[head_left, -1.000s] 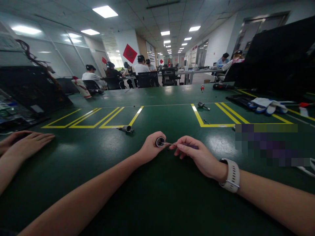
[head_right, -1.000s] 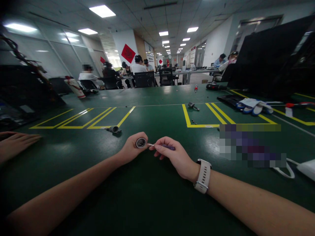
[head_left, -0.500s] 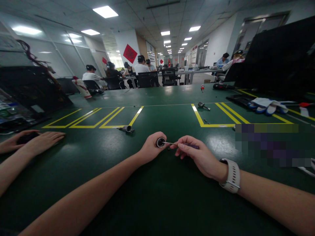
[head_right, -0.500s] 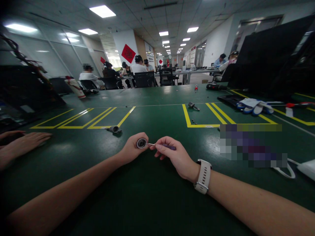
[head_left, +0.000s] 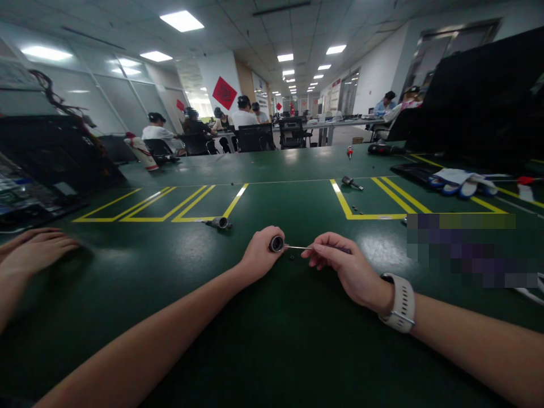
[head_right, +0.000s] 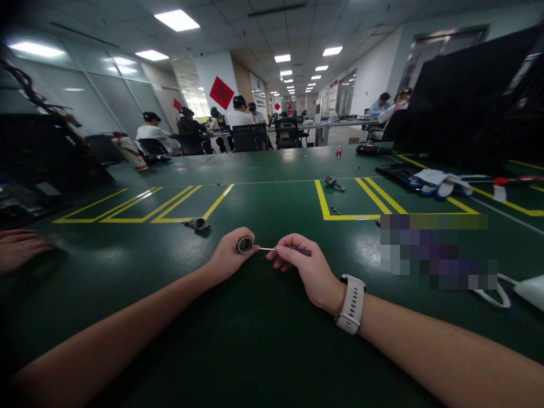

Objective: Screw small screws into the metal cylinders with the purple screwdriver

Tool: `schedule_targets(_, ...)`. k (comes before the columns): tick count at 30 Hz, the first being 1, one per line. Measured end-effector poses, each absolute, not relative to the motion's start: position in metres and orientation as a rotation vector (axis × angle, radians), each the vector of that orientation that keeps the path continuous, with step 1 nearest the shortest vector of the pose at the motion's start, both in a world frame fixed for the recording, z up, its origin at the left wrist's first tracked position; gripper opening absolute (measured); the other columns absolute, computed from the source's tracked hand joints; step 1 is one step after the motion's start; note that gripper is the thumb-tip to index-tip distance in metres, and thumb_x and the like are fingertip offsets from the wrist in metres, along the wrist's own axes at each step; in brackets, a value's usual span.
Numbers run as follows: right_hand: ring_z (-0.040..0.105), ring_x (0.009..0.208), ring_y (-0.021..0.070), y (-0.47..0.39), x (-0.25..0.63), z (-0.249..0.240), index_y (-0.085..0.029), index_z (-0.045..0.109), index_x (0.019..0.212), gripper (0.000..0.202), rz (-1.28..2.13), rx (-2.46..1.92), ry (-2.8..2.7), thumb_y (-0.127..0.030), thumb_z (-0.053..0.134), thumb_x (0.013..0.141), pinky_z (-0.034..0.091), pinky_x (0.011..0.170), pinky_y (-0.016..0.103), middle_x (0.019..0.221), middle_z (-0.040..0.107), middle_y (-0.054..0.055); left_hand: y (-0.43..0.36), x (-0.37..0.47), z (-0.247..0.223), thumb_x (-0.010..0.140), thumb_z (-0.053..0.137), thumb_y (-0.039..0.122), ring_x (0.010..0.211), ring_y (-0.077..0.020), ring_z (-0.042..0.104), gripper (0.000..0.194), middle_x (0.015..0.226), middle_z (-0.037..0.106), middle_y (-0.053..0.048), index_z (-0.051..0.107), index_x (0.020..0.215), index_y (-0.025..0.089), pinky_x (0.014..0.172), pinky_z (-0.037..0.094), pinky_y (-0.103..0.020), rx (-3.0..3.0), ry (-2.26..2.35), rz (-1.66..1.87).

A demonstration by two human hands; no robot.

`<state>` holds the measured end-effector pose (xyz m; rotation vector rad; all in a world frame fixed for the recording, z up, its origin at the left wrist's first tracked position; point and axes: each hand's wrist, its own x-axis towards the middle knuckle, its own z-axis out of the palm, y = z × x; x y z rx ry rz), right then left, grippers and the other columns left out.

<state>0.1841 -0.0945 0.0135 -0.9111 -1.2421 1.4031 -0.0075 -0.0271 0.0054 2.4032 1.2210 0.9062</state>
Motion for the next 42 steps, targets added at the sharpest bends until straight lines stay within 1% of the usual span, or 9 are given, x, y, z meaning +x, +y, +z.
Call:
schedule_targets(6,0.057,0.074,0.0142,-0.0948,0.1828,0.0133,-0.019,0.059,0.084,0.011,1.408,-0.897,-1.32,-0.029,0.057,0.081,0.041,0.065,0.03,0.091,0.067,0.004,-0.0261,-0.0078,0.0046,0.073,0.057,0.015,0.065,-0.0129,0.049,0.009,0.069,0.052,0.002,0.051,0.067,0.016,0.06,0.037,-0.025,2.486,1.233,0.859)
schedule_targets(15,0.058,0.08,0.0158,-0.0941,0.1832,0.0121,-0.02,0.059,0.092,0.017,1.343,-0.973,-1.499,-0.034,0.054,0.083,0.045,0.069,0.033,0.097,0.064,0.005,-0.026,-0.008,0.0051,0.075,0.058,0.019,0.065,-0.013,0.05,0.009,0.07,0.053,0.002,0.052,0.069,0.016,0.06,0.036,-0.025,2.51,1.233,0.851)
schedule_targets(19,0.058,0.08,0.0155,-0.0961,0.1827,0.0131,-0.021,0.059,0.093,0.017,1.297,-0.977,-1.58,-0.034,0.054,0.084,0.045,0.071,0.033,0.097,0.063,0.004,-0.0273,-0.0071,0.0061,0.075,0.059,0.019,0.065,-0.0129,0.05,0.009,0.07,0.053,0.002,0.052,0.07,0.016,0.06,0.036,-0.026,2.554,1.221,0.83)
schedule_targets(23,0.057,0.079,0.0149,-0.099,0.1816,0.0158,-0.02,0.06,0.09,0.014,1.236,-1.014,-1.648,-0.032,0.055,0.083,0.044,0.072,0.032,0.093,0.063,0.003,-0.0301,-0.0066,0.0075,0.077,0.056,0.017,0.065,-0.0133,0.05,0.009,0.069,0.054,0.001,0.053,0.069,0.016,0.063,0.034,-0.027,2.681,1.226,0.787)
schedule_targets(25,0.057,0.079,0.015,-0.0981,0.1815,0.0159,-0.02,0.059,0.09,0.014,1.284,-0.99,-1.616,-0.031,0.055,0.083,0.044,0.071,0.032,0.094,0.063,0.004,-0.0314,-0.0068,0.0082,0.077,0.055,0.015,0.066,-0.0137,0.051,0.008,0.069,0.054,0.001,0.053,0.069,0.016,0.064,0.034,-0.028,2.726,1.235,0.765)
schedule_targets(28,0.058,0.079,0.0147,-0.0937,0.1827,0.015,-0.02,0.059,0.088,0.012,1.445,-0.931,-1.458,-0.029,0.057,0.082,0.044,0.069,0.031,0.097,0.064,0.004,-0.0323,-0.007,0.009,0.077,0.054,0.013,0.068,-0.0141,0.052,0.007,0.071,0.055,0.001,0.053,0.071,0.016,0.066,0.035,-0.029,2.708,1.251,0.75)
schedule_targets(32,0.058,0.077,0.0135,-0.0895,0.1847,0.0161,-0.019,0.059,0.083,0.008,1.588,-0.864,-1.255,-0.026,0.06,0.079,0.042,0.068,0.029,0.093,0.067,0.004,-0.0315,-0.0065,0.0094,0.076,0.054,0.012,0.07,-0.0142,0.052,0.007,0.073,0.056,0.001,0.053,0.07,0.016,0.065,0.036,-0.028,2.623,1.245,0.764)
schedule_targets(39,0.058,0.075,0.0141,-0.0902,0.1855,0.0153,-0.018,0.059,0.082,0.008,1.62,-0.821,-1.15,-0.025,0.06,0.079,0.041,0.067,0.029,0.09,0.069,0.005,-0.0293,-0.0066,0.007,0.074,0.056,0.015,0.067,-0.014,0.05,0.006,0.07,0.054,0.002,0.053,0.069,0.017,0.061,0.036,-0.027,2.533,1.248,0.81)
schedule_targets(42,0.058,0.073,0.0146,-0.0892,0.1859,0.012,-0.018,0.059,0.08,0.009,1.556,-0.832,-1.12,-0.027,0.06,0.078,0.04,0.067,0.03,0.083,0.069,0.004,-0.0276,-0.0077,0.005,0.074,0.057,0.017,0.067,-0.014,0.05,0.006,0.07,0.053,0.002,0.052,0.07,0.017,0.061,0.037,-0.026,2.487,1.258,0.838)
